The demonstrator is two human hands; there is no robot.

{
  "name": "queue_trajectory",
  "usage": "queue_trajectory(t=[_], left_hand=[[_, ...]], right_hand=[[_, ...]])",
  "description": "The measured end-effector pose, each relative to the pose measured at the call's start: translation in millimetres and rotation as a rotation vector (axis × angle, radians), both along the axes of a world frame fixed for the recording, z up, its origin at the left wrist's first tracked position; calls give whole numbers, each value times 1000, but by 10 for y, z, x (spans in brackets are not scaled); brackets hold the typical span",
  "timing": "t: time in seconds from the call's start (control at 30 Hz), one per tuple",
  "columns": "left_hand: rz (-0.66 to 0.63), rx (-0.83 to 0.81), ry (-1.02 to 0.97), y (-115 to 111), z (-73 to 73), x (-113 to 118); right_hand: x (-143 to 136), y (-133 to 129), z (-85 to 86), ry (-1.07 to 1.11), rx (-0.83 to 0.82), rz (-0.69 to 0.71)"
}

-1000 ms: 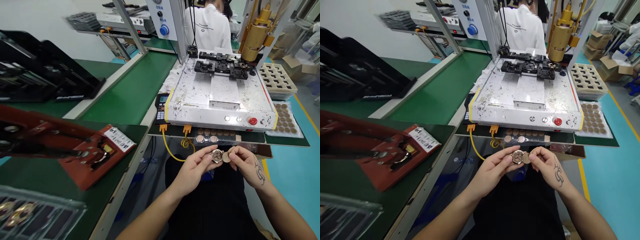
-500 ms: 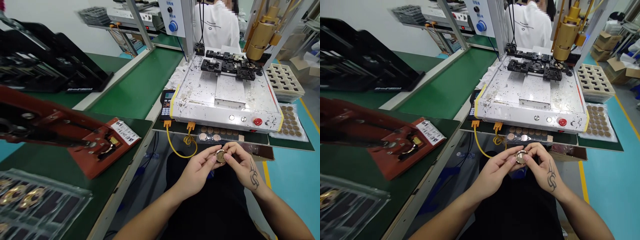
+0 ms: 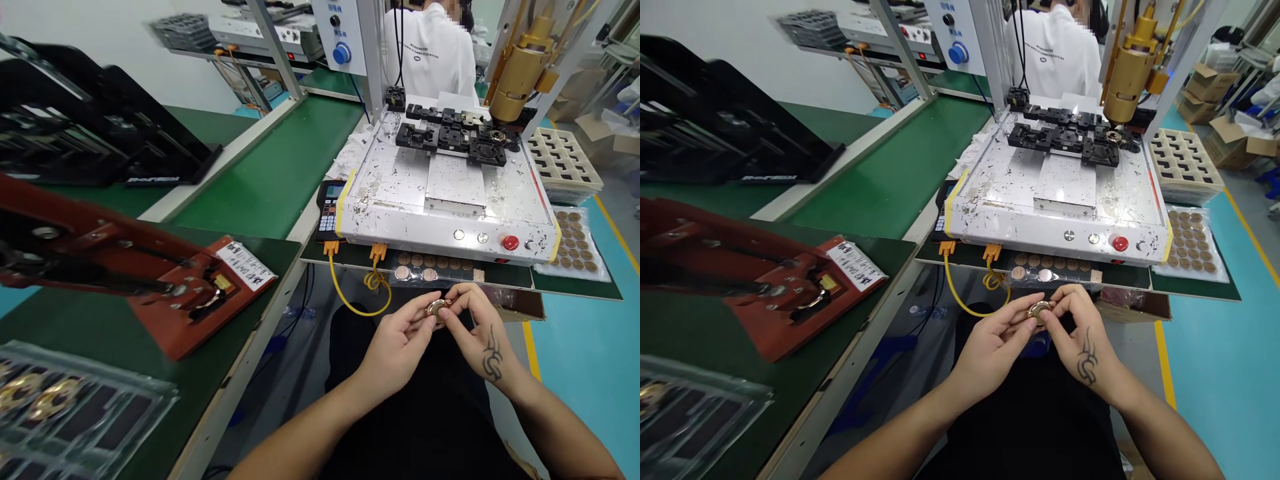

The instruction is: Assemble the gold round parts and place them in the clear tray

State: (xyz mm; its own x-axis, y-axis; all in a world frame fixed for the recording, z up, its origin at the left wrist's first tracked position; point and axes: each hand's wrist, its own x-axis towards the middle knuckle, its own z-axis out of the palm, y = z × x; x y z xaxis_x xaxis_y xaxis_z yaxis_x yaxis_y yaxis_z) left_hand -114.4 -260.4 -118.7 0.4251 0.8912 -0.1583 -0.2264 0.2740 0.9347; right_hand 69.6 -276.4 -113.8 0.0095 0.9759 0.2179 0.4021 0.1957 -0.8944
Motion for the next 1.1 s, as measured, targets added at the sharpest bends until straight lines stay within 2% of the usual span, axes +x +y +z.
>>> queue_trajectory(t=[0.07, 0.17, 0.23, 0.3, 0.4, 0.5, 0.6, 0.9, 1.0, 1.1], left_hand=[[-3, 91, 86, 5, -4, -12], [-127, 259, 265, 73, 50, -86], [-178, 314, 304, 139, 103, -145], [-120, 267, 220, 194, 140, -185], [20, 127, 85, 219, 149, -203], [43, 83, 114, 186, 145, -201], [52, 137, 177, 147, 167, -212], [71, 126, 205, 125, 248, -287], [91, 144, 244, 127, 273, -317], [149, 187, 295, 88, 314, -337]], right_hand=[[30, 7, -26, -91, 27, 10], [83, 39, -27, -179, 41, 169], [95, 68, 3, -178, 86, 237], [77, 95, 40, -102, 82, 182], [5, 126, 65, 147, -107, 81], [-82, 146, 37, 394, -295, 82], [-155, 153, 12, 469, -343, 108], [-230, 158, 43, 401, -265, 159], [-141, 240, 47, 225, -127, 297], [-59, 352, 89, -87, 120, 490]])
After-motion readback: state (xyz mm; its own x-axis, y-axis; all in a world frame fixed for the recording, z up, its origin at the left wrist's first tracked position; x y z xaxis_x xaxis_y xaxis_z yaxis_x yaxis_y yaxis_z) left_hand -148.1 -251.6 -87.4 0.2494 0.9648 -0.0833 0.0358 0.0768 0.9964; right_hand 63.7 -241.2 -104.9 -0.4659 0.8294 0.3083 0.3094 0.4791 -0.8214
